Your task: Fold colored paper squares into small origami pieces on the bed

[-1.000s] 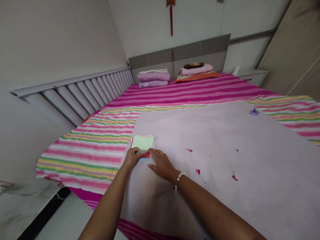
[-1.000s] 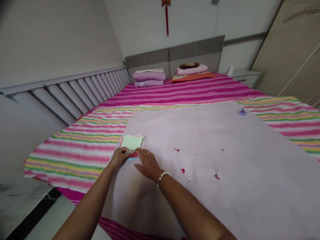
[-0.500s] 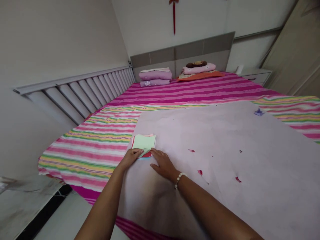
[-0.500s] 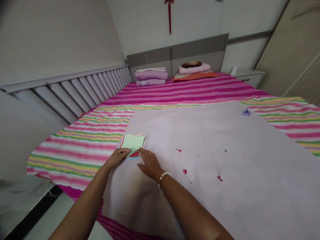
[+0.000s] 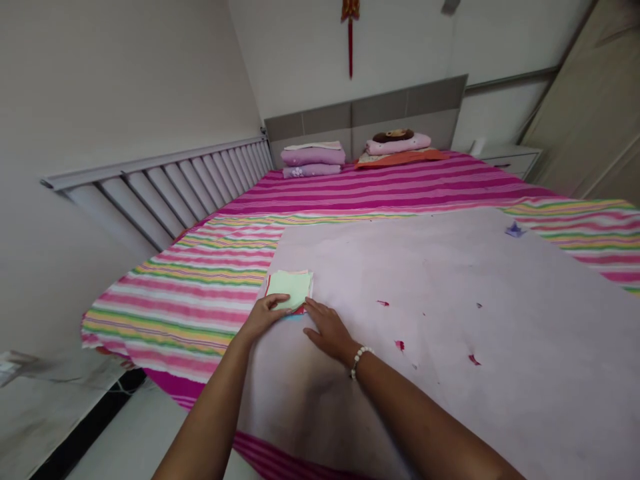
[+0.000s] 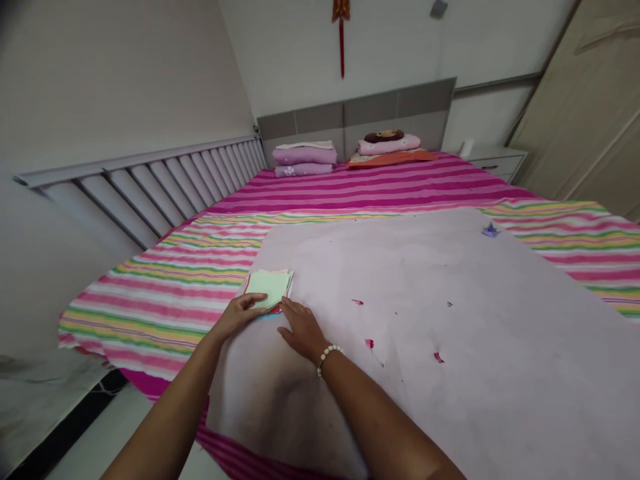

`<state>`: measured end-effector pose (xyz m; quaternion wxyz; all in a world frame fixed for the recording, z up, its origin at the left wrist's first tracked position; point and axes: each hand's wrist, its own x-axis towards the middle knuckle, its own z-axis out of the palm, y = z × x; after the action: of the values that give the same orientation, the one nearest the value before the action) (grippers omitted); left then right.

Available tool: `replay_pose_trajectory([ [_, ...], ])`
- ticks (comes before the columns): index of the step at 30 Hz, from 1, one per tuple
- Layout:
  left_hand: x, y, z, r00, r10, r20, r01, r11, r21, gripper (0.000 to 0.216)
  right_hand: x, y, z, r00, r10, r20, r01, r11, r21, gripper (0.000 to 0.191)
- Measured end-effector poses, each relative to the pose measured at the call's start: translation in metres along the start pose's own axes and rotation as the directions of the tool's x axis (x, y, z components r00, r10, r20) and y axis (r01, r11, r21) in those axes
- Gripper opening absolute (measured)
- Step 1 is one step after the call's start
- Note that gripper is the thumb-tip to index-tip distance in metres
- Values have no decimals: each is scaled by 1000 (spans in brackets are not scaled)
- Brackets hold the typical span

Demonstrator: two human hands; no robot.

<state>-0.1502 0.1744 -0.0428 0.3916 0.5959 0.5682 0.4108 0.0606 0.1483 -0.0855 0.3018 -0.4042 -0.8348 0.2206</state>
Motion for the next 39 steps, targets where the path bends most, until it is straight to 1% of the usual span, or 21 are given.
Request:
replay_pose_trajectory([
  [2, -2, 0, 0, 1000, 4, 8, -4, 1000, -2, 52, 0, 0, 0, 1000, 4, 2, -4, 1000, -3, 57],
  [6, -3, 2, 1, 1000, 14, 17, -13, 1000, -25, 33, 1, 0, 0, 1000, 7, 2, -7, 1000, -5, 57],
  [9, -2, 3, 3, 1000, 7, -26, -9, 997, -72, 24, 1, 0, 1, 1000, 6, -3, -6, 1000, -2, 57],
  [12, 0, 6, 3, 989, -8, -145, -16, 987, -162, 21, 0, 0, 0, 1000, -1, -13, 1, 1000, 8, 57],
  [16, 3, 17, -4, 934, -64, -353, -67, 935, -348, 21, -2, 0, -3, 1000, -2, -15, 2, 998, 60, 59],
  [18, 2, 27, -8, 914, -105, -393, -93, 886, -454, 22, -3, -1, -4, 999, 8, -37, -3, 993, 117, 59],
  [20, -2, 39, -9, 913, -137, -385, -107, 829, -549, 21, -5, -3, -7, 994, 43, -101, -20, 977, 214, 57],
  [21, -6, 46, -8, 918, -147, -369, -109, 800, -590, 19, -6, -5, -10, 985, 92, -145, -45, 954, 297, 55],
  [23, -15, 59, -3, 932, -159, -326, -101, 749, -654, 13, -10, -10, -18, 947, 246, -209, -117, 864, 489, 49],
  [24, -22, 65, 0, 941, -161, -297, -90, 729, -679, 11, -13, -12, -24, 920, 328, -214, -153, 804, 574, 46],
  [25, -28, 71, 4, 950, -165, -264, -71, 711, -700, 10, -17, -15, -32, 897, 392, -206, -184, 753, 632, 45],
  [27, -43, 80, 14, 965, -182, -187, -17, 672, -740, 13, -27, -21, -49, 871, 456, -181, -212, 683, 699, 46],
  [30, -63, 89, 34, 966, -253, -51, 110, 584, -804, 12, -48, -29, -77, 809, 572, -134, -190, 471, 861, 49],
  [31, -69, 91, 42, 963, -268, -19, 143, 571, -808, 10, -55, -31, -84, 800, 588, -119, -168, 409, 897, 51],
  [33, -79, 94, 58, 965, -264, -7, 152, 578, -802, 5, -70, -37, -97, 812, 579, -73, -150, 327, 933, 53],
  [34, -84, 96, 66, 970, -243, -14, 136, 589, -797, 6, -77, -39, -102, 824, 564, -48, -162, 316, 935, 51],
  [36, -92, 98, 80, 982, -188, -21, 103, 625, -774, 14, -91, -43, -109, 841, 541, -18, -204, 347, 915, 43],
  [37, -95, 98, 86, 986, -167, -17, 99, 662, -743, 19, -98, -44, -112, 843, 537, -19, -217, 373, 902, 39],
  [39, -102, 99, 95, 991, -131, -31, 85, 787, -611, 27, -109, -44, -117, 842, 537, -45, -226, 429, 875, 33],
])
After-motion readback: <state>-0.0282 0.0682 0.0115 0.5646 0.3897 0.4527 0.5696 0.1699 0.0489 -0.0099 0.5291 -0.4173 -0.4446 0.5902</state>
